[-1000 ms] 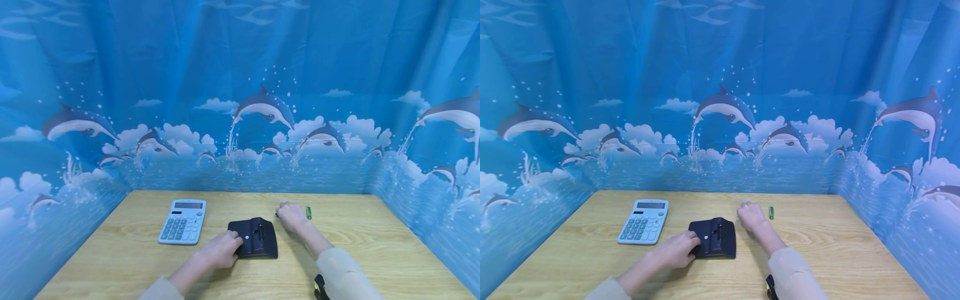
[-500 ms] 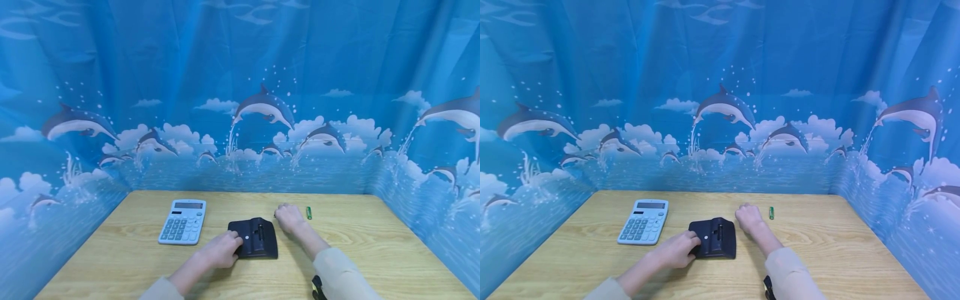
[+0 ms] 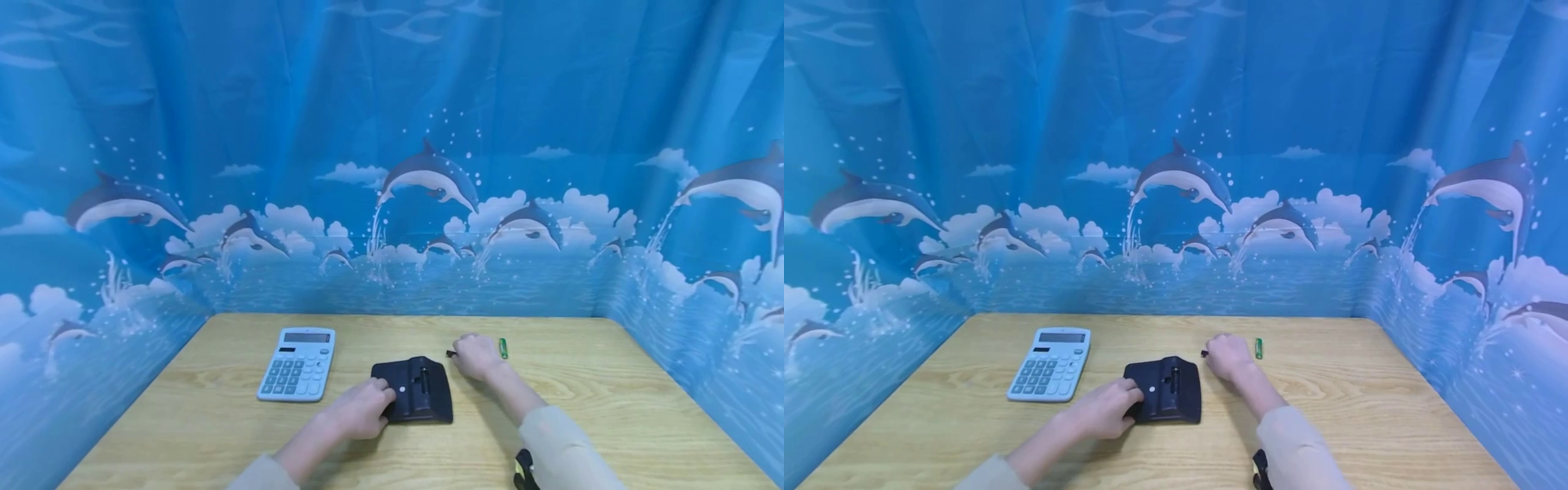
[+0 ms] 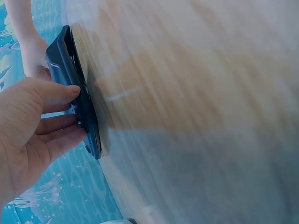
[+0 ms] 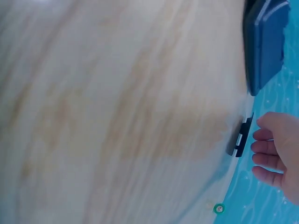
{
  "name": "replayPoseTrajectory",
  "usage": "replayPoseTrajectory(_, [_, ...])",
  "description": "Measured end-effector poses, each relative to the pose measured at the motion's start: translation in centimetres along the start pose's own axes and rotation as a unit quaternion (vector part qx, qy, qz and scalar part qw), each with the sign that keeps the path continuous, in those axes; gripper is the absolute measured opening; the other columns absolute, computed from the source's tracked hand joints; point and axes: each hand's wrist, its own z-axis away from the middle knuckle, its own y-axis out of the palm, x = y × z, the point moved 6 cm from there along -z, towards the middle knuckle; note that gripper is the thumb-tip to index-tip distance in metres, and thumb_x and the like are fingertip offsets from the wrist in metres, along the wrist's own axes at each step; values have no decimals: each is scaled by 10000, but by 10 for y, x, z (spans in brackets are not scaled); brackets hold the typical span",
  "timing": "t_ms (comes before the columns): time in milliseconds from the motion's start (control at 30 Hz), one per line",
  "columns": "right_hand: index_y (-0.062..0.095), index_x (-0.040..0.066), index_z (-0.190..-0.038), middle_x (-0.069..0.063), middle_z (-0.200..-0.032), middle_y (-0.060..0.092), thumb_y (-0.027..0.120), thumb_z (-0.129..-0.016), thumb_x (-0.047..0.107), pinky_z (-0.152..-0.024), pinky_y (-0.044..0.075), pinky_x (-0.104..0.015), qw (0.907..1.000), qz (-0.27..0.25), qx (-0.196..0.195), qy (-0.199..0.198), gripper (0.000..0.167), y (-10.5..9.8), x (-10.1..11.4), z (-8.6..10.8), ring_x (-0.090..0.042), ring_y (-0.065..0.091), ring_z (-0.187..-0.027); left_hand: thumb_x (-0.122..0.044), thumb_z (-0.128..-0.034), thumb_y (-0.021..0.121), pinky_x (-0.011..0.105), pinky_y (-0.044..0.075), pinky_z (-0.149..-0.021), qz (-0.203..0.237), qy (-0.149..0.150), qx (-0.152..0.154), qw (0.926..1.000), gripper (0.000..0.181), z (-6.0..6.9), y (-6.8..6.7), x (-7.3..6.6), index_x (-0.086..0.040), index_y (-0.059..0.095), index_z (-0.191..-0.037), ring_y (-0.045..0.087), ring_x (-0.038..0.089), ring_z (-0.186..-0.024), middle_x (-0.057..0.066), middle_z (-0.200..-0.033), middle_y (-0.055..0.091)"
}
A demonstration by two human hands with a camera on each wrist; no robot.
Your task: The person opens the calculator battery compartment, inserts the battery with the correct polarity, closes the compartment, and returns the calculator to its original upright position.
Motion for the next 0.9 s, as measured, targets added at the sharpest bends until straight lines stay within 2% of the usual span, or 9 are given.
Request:
replayPoseTrajectory(133, [580,114,-710,-12,-683,560,588,-872,210,-543,481,-366,9990,-358,-11,284,189,-3,-10,1,-182,554,-628,-156,-747,729,244,487,-752,49,-16,7,10000,246,0,1,1,-101,662,-978,531,94,-812,-8,-866,565])
replayPoseTrajectory(267, [556,118,-680,4,-645,534,585,-874,156,-540,473,-353,9959,-685,-202,548,200,-7,-24,3,-167,530,-599,-157,-749,728,244,487,-754,65,-26,3,10000,250,0,2,2,-103,661,-984,532,95,-817,-10,-869,562])
replayPoseTrajectory(500, [636,11,-844,-51,-721,593,578,-853,75,-580,480,-343,9781,-1709,-205,1169,87,-21,-47,5,-175,524,-618,-148,-750,725,241,487,-746,60,-22,-43,10000,246,1,-1,2,-95,661,-981,528,97,-803,-6,-858,557])
replayPoseTrajectory(633, [634,-34,-900,-62,-694,568,533,-857,39,-509,430,-301,9725,-1843,-204,1413,132,-27,-60,5,-164,473,-559,-141,-752,722,245,487,-742,60,-8,-69,10000,239,1,-3,1,-88,661,-977,531,102,-801,2,-859,564])
replayPoseTrajectory(767, [613,-36,-871,-42,-600,449,486,-847,4,-470,334,-257,9705,-1827,-81,1570,135,-23,-71,7,-130,342,-499,-148,-752,721,243,486,-732,28,16,-68,10000,231,2,-2,1,-90,662,-968,534,103,-793,1,-854,567])
replayPoseTrajectory(900, [599,-18,-839,-62,-651,496,503,-834,4,-514,403,-300,9701,-1687,73,1742,99,-15,-82,10,-169,432,-568,-154,-752,720,238,485,-736,38,-12,-64,10000,234,2,0,0,-94,663,-972,535,98,-798,-4,-856,567])
